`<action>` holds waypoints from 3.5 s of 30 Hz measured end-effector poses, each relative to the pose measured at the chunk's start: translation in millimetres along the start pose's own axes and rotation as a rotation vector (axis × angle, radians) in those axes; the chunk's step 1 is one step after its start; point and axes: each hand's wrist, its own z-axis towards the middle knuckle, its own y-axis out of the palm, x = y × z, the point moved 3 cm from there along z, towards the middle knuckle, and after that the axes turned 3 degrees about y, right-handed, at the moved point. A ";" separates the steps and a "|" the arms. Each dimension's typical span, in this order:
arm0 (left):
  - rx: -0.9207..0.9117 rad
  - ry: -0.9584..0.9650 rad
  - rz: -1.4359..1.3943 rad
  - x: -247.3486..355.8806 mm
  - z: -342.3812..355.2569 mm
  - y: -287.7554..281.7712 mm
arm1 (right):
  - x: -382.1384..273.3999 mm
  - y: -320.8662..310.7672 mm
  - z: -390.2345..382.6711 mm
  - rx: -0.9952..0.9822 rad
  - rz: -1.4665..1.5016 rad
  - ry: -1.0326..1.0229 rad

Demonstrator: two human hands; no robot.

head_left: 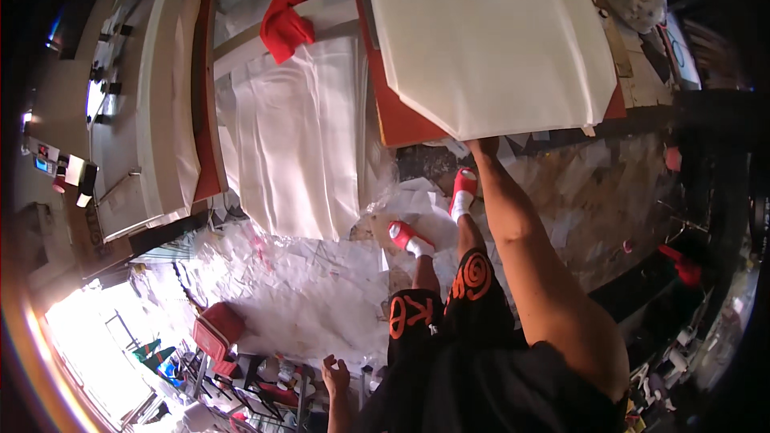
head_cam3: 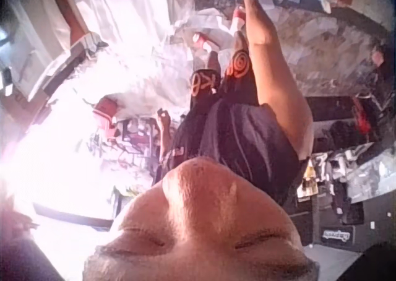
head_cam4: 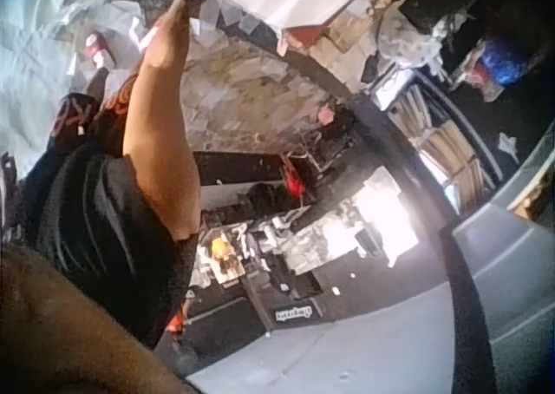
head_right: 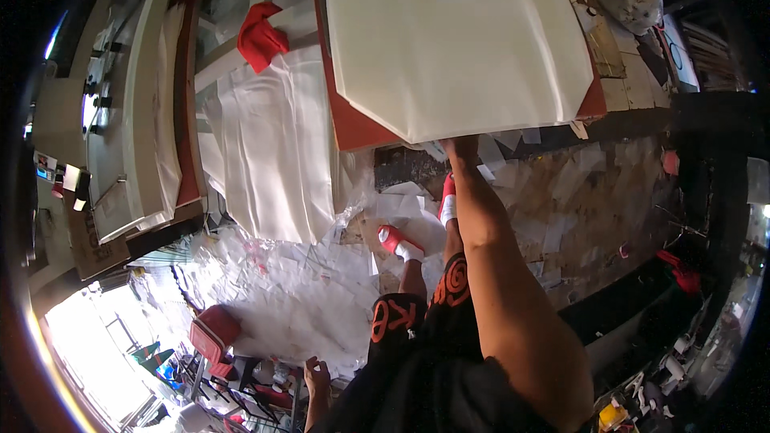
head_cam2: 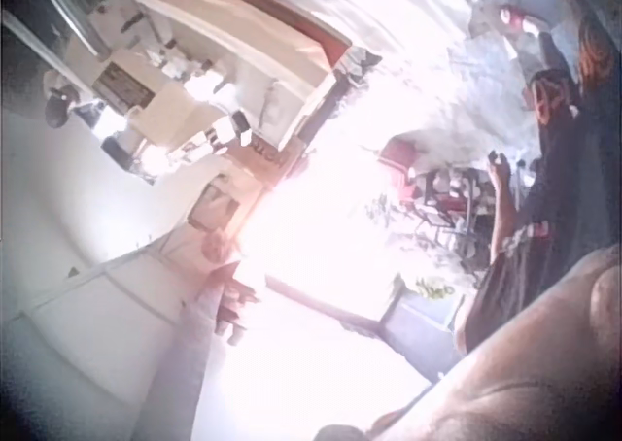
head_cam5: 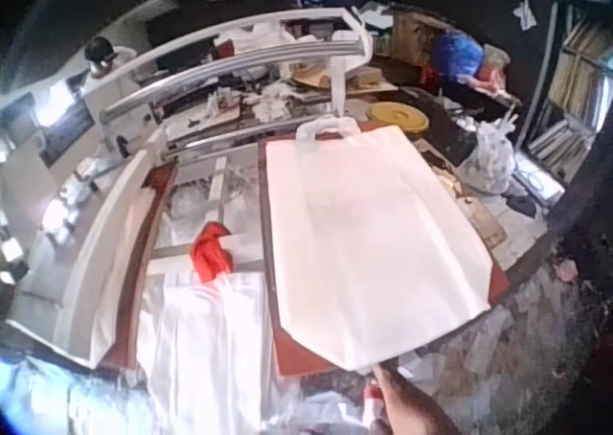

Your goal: The person positions transfer prints onto tote bags on a heat press platform, operates the heat press machine to press the designs, and sets up additional tote bags.

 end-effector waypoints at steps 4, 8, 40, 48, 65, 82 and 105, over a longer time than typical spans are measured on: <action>-0.096 0.098 -0.111 52.8 42.5 23.7 | 48.3 -18.2 1.3 0.136 0.021 0.077; -0.234 0.210 -0.286 208.9 81.6 -27.9 | -42.5 -103.8 -66.4 -0.179 0.440 0.010; 0.532 0.878 -0.249 786.6 292.3 -191.7 | 1.0 -367.8 259.2 0.183 0.475 -0.350; 0.491 1.025 -0.220 761.4 269.6 -160.2 | -14.1 -359.9 204.0 -0.021 0.275 -0.381; 0.558 1.043 -0.174 753.8 272.4 -146.2 | -7.8 -343.1 202.5 0.019 0.411 -0.419; 0.528 1.077 -0.415 731.8 263.9 -185.0 | -21.0 -363.7 195.8 0.084 0.432 -0.343; 0.620 0.277 0.140 387.6 357.5 -452.9 | 68.9 -412.8 91.8 0.367 0.379 -0.119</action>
